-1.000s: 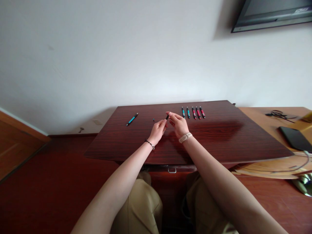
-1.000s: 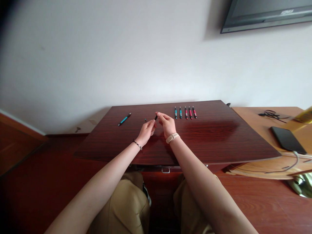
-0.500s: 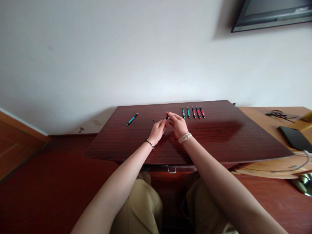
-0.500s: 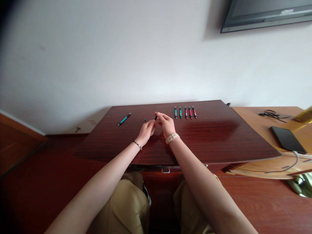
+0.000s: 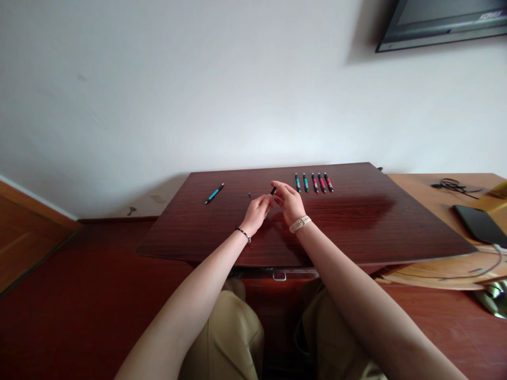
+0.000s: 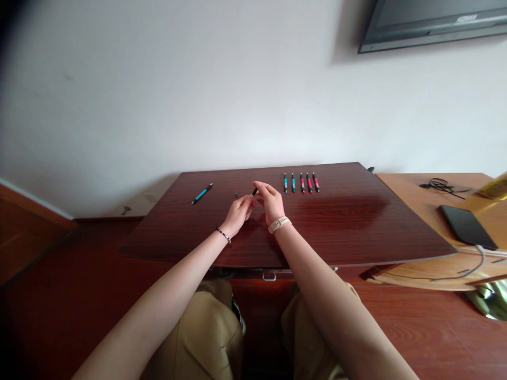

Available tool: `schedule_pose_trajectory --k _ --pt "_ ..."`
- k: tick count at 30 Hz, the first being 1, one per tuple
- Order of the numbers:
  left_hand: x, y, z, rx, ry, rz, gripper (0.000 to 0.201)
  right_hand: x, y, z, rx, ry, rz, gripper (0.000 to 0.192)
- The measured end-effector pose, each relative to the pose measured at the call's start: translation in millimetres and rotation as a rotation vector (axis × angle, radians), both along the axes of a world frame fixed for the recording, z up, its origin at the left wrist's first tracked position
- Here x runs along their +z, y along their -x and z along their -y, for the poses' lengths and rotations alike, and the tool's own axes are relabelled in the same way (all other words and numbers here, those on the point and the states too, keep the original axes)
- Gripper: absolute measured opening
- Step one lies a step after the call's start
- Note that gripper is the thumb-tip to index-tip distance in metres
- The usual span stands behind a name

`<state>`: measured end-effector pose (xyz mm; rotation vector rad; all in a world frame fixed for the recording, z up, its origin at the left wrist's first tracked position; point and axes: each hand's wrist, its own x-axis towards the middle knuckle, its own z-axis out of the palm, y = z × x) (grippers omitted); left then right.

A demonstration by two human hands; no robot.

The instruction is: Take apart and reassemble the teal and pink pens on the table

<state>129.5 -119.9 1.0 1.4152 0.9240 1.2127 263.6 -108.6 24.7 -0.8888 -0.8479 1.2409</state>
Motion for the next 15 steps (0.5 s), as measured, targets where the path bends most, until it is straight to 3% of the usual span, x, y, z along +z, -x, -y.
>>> schedule_pose_trajectory --k 5,15 --pt "-0.6 0.2 -0.4 0.000 -0.008 -0.015 0.054 0.3 -2.3 -0.9 -0.040 -0.005 0.010 0.035" --pt "-1.1 1.0 0.3 -0.012 -0.002 -0.043 0.054 -3.2 -4.5 -7.1 -0.145 -0.002 0.114 0.046"
